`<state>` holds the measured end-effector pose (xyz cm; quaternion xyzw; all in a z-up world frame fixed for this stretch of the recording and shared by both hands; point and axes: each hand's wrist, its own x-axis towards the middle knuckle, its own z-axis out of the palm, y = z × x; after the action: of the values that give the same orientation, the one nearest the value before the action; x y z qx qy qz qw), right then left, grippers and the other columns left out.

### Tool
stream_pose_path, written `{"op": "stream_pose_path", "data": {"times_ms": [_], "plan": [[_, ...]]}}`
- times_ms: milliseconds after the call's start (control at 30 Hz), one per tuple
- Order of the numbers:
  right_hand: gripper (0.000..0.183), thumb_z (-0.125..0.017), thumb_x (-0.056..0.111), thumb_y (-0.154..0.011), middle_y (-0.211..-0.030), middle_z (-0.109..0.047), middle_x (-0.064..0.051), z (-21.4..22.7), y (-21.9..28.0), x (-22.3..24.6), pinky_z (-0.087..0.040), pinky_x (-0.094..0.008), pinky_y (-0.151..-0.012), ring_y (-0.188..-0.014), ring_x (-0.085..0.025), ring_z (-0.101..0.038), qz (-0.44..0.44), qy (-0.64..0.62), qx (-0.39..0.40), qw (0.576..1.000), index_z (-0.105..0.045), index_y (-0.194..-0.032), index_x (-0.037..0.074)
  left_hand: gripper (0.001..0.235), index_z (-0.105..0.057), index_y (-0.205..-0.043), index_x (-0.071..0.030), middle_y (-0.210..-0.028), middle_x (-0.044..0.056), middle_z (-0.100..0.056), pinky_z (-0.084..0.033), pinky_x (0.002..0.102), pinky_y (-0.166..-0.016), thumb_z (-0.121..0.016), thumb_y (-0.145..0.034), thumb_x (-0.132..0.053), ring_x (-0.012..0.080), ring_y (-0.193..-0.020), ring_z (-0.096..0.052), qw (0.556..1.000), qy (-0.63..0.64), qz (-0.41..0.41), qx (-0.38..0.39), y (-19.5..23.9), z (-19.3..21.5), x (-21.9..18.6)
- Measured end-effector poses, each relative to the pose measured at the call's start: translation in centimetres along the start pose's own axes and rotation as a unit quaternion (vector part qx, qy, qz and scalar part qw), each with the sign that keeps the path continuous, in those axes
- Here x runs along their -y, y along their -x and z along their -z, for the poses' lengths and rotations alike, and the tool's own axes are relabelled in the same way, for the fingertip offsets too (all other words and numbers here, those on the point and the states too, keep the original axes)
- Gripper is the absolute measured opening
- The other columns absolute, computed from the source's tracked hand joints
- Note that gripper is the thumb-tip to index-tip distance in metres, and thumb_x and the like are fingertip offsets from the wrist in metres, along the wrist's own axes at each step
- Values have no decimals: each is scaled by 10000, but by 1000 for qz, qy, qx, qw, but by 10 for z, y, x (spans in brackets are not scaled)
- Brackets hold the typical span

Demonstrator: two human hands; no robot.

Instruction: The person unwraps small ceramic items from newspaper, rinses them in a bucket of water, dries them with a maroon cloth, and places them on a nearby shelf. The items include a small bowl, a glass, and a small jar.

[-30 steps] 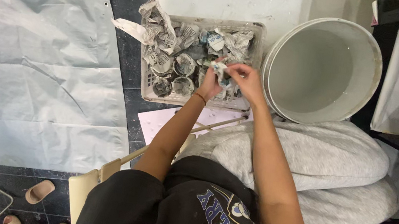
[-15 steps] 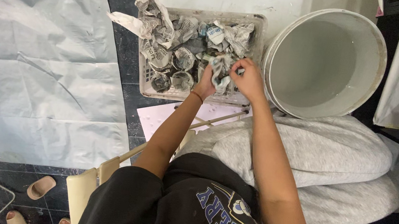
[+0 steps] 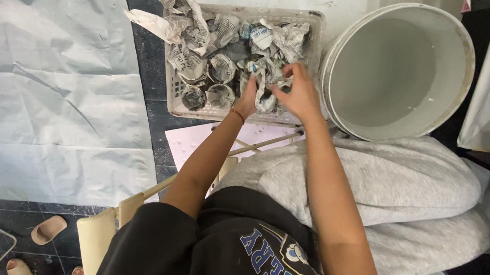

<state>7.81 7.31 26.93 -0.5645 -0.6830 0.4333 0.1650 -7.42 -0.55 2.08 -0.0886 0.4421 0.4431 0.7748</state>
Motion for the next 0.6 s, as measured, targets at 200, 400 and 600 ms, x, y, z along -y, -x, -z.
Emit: {"op": "stream_pose_path", "data": {"times_ms": [200,400,600], "plan": [[250,-763,156,-830,-1147,-602,-96,-8,2,-15,-530,-463,-897,-1067,-337,-653,-27,113,-8,993,-679,-1064,143,484,-605,-1262,-48,-1143,97,-708,-602,379,-900,-335,-1106,-418,215,-997,-702,998,-22,-51,39,-12,-14,-2],[105,-717,117,-965,-1066,-589,-120,-13,-3,-32,-549,-429,-766,-909,-295,-665,-30,77,-221,972,-646,-1043,111,400,-597,-1309,-42,-1161,104,-718,-601,358,-855,-411,-1113,-337,227,-996,-710,998,-22,-28,46,-19,-9,-10],[308,-712,174,-975,-910,-636,-178,-18,-9,-25,-516,-441,-817,-847,-317,-632,-198,-173,-154,952,-483,-1163,91,432,-595,-1290,-44,-1140,94,-723,-644,429,-775,-331,-1055,-291,238,-928,-729,991,-67,-8,113,-15,1,-9]]}}
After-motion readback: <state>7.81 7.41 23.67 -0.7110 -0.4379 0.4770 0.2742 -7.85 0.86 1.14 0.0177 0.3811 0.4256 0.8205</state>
